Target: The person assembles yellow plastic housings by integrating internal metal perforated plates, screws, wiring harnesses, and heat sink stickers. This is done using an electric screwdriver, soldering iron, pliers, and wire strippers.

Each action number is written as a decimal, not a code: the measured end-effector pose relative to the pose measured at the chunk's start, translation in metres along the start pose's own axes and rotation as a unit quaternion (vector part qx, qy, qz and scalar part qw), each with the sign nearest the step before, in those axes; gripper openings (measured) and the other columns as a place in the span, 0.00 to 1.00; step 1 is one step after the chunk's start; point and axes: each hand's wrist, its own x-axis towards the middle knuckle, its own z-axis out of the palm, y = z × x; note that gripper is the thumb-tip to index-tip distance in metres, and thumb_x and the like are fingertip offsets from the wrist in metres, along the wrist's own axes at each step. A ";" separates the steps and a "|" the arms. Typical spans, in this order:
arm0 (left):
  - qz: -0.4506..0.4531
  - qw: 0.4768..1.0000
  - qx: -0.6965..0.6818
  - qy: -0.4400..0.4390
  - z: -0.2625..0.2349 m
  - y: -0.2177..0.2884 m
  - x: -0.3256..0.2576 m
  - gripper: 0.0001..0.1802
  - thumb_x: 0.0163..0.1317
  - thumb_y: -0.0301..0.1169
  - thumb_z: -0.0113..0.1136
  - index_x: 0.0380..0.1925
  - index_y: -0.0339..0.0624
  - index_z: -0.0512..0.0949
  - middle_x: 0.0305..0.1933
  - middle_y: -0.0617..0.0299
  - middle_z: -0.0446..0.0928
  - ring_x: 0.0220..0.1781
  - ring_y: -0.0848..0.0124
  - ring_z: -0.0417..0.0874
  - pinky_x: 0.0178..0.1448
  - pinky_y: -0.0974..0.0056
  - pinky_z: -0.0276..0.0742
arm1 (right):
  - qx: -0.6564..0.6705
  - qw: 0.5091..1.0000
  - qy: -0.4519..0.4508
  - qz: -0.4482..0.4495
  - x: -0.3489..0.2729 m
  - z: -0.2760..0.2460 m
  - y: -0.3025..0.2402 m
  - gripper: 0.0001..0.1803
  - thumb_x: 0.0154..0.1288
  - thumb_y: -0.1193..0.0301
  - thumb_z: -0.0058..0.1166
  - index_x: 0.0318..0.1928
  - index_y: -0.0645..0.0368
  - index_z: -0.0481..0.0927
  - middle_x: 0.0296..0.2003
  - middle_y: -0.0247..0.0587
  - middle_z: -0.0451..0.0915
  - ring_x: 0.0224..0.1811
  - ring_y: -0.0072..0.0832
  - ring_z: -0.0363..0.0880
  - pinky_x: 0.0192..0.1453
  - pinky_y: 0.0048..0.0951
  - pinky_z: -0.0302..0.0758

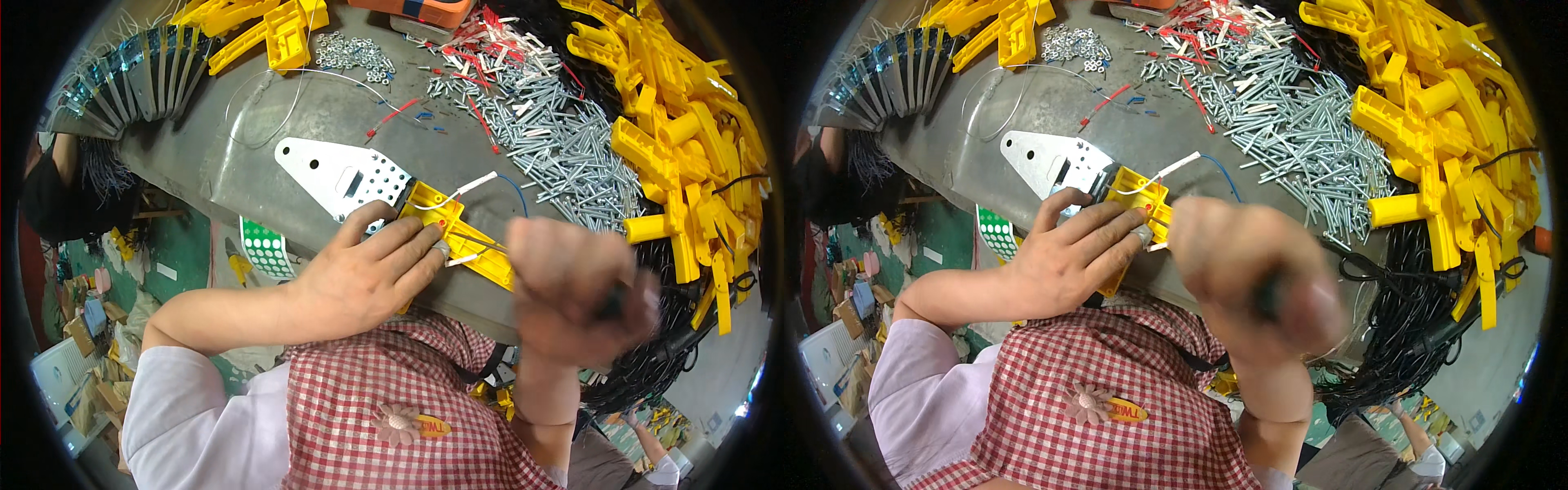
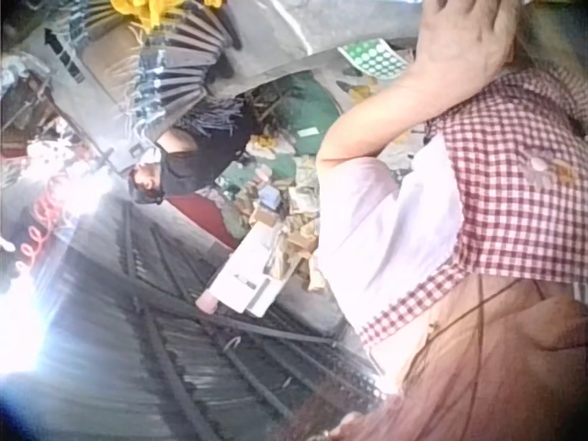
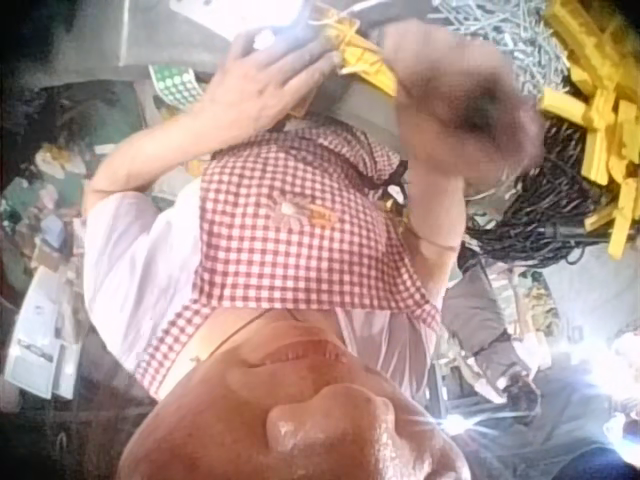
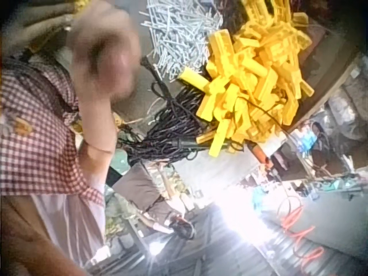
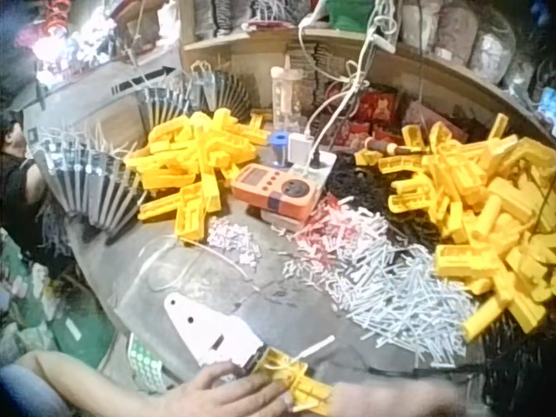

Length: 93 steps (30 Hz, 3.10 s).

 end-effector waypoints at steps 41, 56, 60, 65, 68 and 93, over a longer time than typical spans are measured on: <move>-0.023 0.853 -0.426 0.299 -0.017 -0.039 0.106 0.31 0.42 0.44 0.70 0.42 0.35 0.72 0.42 0.54 0.75 0.36 0.62 0.80 0.38 0.63 0.76 | -0.137 0.953 -0.056 0.265 0.039 -0.018 0.002 0.18 0.68 0.59 0.42 0.29 0.61 0.74 0.33 0.38 0.74 0.35 0.21 0.70 0.35 0.25 0.67; -0.130 0.928 -0.349 -0.015 -0.006 -0.008 0.046 0.38 0.51 0.22 0.61 0.63 0.37 0.56 0.34 0.53 0.79 0.30 0.63 0.82 0.34 0.65 0.77 | -0.720 0.687 0.011 0.100 -0.066 -0.041 -0.051 0.17 0.43 0.77 0.65 0.38 0.56 0.81 0.32 0.37 0.78 0.33 0.34 0.78 0.35 0.31 0.74; 0.014 0.971 -0.191 -0.144 -0.020 -0.010 0.042 0.34 0.45 0.20 0.57 0.58 0.43 0.67 0.42 0.52 0.76 0.30 0.61 0.81 0.32 0.65 0.80 | -0.704 0.697 0.051 0.127 -0.085 -0.060 -0.030 0.15 0.46 0.78 0.64 0.39 0.58 0.80 0.31 0.41 0.77 0.32 0.35 0.76 0.35 0.31 0.74; 0.067 0.976 -0.134 -0.155 -0.020 -0.007 0.037 0.29 0.45 0.24 0.56 0.54 0.38 0.71 0.49 0.49 0.71 0.34 0.62 0.81 0.33 0.66 0.80 | -0.752 0.645 -0.025 0.133 -0.075 -0.058 -0.036 0.13 0.49 0.77 0.61 0.38 0.59 0.79 0.30 0.40 0.75 0.32 0.35 0.74 0.36 0.32 0.72; 0.045 0.984 -0.045 -0.169 -0.016 -0.006 0.034 0.22 0.49 0.28 0.54 0.46 0.33 0.76 0.53 0.48 0.68 0.41 0.64 0.79 0.40 0.67 0.79 | -0.790 0.594 -0.088 0.124 -0.063 -0.049 -0.041 0.14 0.50 0.77 0.59 0.40 0.61 0.78 0.35 0.41 0.74 0.33 0.36 0.74 0.37 0.32 0.72; -0.009 0.999 -0.010 -0.036 -0.013 0.006 -0.014 0.14 0.46 0.29 0.56 0.35 0.37 0.78 0.50 0.52 0.72 0.52 0.62 0.75 0.47 0.61 0.72 | -0.760 0.617 -0.197 0.059 -0.007 -0.008 0.052 0.11 0.48 0.75 0.54 0.36 0.56 0.78 0.33 0.35 0.71 0.39 0.34 0.68 0.43 0.36 0.62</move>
